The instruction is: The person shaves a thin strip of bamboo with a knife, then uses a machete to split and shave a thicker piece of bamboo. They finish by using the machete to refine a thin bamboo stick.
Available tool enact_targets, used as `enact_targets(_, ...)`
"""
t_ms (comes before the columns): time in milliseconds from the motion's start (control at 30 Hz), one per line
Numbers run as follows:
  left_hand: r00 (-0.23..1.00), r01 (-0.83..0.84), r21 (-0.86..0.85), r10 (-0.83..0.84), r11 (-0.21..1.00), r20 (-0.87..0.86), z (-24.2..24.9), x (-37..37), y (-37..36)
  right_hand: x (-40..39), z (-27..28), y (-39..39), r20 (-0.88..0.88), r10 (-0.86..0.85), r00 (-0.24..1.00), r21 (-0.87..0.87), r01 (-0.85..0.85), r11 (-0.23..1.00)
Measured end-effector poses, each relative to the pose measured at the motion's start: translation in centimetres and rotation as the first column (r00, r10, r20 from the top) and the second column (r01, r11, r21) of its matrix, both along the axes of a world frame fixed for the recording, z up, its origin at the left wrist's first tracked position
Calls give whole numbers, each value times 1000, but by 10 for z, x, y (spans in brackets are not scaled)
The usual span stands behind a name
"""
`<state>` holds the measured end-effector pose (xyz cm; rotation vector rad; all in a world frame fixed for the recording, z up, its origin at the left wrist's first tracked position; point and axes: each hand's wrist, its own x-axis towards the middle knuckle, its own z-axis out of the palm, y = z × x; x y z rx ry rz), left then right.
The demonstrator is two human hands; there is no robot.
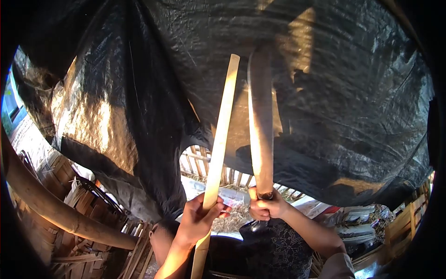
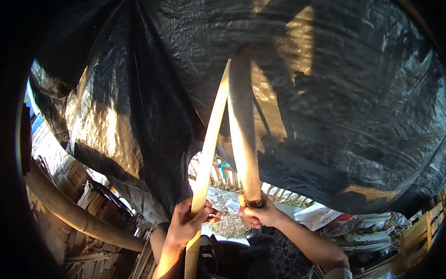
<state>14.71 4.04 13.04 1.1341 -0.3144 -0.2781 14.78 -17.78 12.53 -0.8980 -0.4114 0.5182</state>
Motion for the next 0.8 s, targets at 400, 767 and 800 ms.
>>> enact_targets(400, 992, -77, -43, 80, 996, 98, 4, 4, -11, -9, -10, 11, 72, 168, 983, -453, -118, 884)
enact_targets(767, 956, -282, -127, 267, 951, -121, 6, -1, -2, -9, -9, 20, -92, 297, 951, -429, -307, 850)
enact_targets(800, 949, -300, -120, 284, 946, -136, 7, -1, -1, -9, -9, 20, -104, 306, 946, -393, -322, 861)
